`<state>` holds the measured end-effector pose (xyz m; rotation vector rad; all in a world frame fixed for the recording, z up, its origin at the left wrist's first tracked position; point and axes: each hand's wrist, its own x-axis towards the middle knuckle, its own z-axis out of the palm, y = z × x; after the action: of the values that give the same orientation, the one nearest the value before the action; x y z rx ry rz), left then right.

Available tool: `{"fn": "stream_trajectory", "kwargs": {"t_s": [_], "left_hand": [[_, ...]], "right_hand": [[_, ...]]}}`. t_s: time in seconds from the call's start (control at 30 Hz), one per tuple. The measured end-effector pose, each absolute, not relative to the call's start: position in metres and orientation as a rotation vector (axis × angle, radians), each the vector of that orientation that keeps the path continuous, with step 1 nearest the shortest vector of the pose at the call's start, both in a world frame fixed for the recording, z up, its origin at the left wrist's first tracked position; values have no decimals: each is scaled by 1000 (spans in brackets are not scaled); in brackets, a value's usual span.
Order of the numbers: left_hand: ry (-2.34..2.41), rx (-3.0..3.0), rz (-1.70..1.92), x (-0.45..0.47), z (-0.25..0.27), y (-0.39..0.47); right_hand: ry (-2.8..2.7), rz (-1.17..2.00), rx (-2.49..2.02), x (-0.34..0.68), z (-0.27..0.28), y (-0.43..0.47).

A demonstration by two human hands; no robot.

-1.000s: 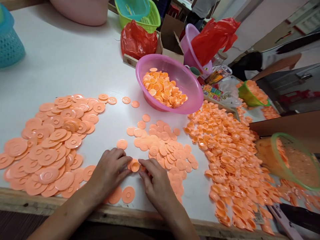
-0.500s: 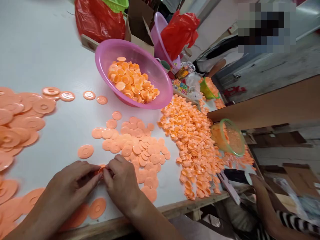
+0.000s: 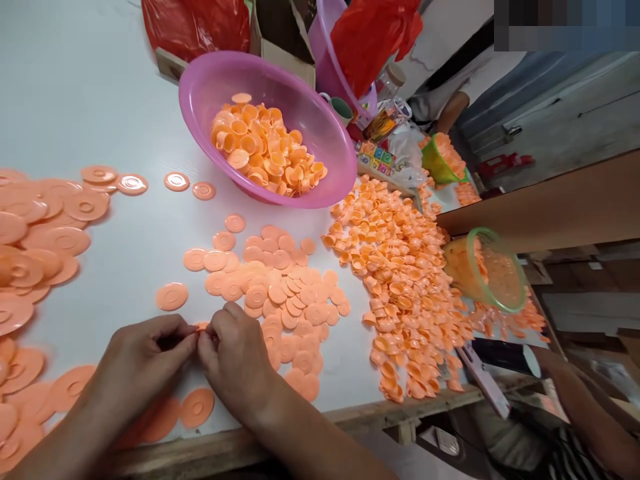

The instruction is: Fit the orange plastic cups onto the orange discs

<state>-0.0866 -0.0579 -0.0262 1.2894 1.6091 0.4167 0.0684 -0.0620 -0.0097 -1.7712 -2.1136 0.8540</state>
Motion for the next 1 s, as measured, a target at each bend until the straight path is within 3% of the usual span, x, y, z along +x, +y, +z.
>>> {"fn": "stream_trajectory", "kwargs": {"t_s": [0.13, 0.33, 0.57, 0.67, 0.87, 1.0], "left_hand": [[1582, 1431, 375, -84, -19, -60], [1641, 1392, 553, -79, 11, -45], [1518, 1344, 1084, -27, 110, 56], [1575, 1437, 1136, -21, 131, 70], [1588, 1901, 414, -107, 60, 13], [1655, 1996, 214, -162, 13, -39]], "right_hand": [[-2019, 866, -1816, 66, -10, -64], [-1704, 1046, -1541, 103, 16, -71], [-1367, 398, -2043, 264, 33, -120], [-1268, 234, -2306, 317, 28, -155], [-1302, 353, -2433, 342, -6, -179], [-1362, 373, -2523, 346, -12, -162]]}}
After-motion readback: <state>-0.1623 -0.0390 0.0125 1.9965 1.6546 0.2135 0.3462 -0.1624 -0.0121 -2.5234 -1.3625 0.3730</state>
